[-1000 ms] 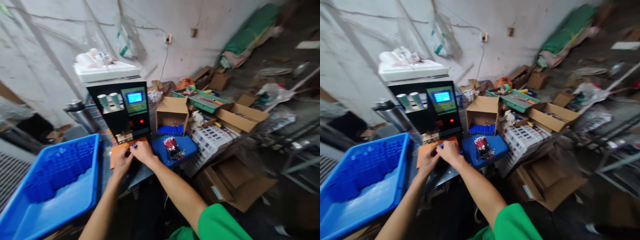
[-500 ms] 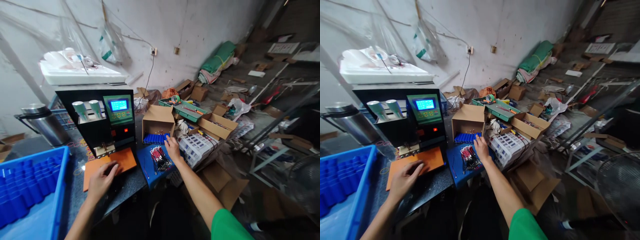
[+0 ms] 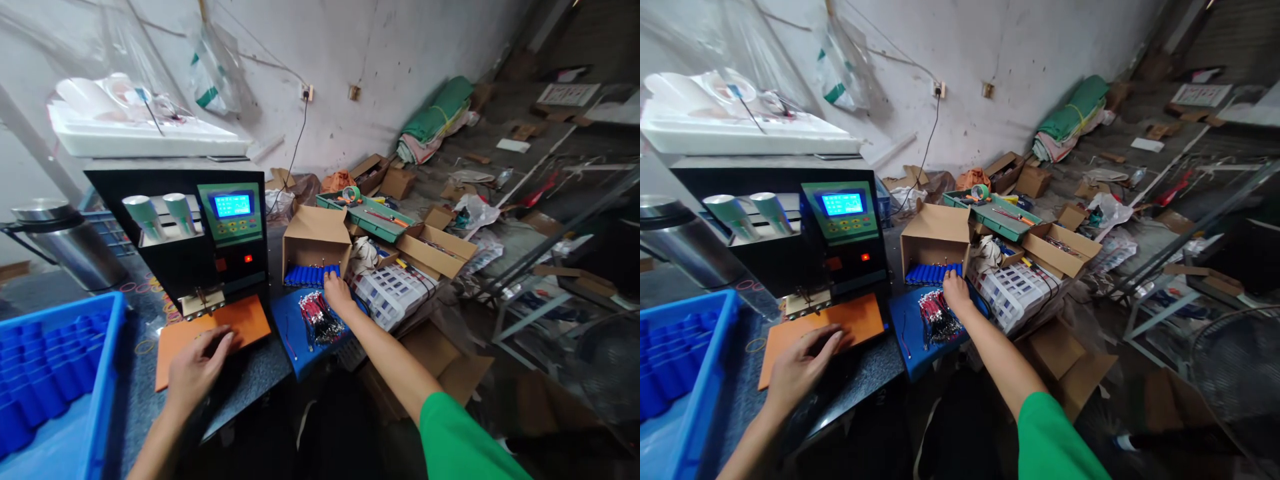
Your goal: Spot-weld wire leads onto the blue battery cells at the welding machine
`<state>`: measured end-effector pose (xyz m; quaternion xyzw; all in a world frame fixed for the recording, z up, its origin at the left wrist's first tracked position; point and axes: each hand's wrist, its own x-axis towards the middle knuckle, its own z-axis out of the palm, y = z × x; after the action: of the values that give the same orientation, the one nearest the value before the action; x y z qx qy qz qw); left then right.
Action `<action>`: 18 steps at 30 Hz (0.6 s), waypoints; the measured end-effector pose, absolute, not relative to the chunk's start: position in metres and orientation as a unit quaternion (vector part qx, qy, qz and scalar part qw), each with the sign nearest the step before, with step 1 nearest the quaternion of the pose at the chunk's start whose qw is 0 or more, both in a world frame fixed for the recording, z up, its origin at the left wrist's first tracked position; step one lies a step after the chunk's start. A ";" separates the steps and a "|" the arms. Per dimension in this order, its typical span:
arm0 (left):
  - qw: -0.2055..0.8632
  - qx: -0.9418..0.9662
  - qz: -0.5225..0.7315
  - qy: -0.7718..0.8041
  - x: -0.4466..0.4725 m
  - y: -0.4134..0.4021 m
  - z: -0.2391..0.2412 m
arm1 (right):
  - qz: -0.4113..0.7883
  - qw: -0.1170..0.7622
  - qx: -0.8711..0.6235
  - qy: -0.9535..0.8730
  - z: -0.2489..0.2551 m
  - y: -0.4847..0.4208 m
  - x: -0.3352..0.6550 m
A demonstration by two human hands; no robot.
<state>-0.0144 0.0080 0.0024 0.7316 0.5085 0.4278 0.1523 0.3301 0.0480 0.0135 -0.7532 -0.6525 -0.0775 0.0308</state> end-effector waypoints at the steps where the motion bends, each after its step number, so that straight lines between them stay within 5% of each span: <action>1: 0.151 0.733 0.427 0.508 -0.014 0.008 0.003 | -0.078 0.029 -0.750 -0.656 0.014 0.048 0.331; 18: 0.203 0.714 0.421 0.522 -0.012 0.009 -0.001 | -0.015 0.135 -0.733 -0.667 0.013 0.046 0.358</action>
<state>-0.0119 0.0085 -0.0012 0.7138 0.5216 0.4210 0.2031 0.3580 0.0458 0.0127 -0.7329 -0.6665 -0.0150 0.1353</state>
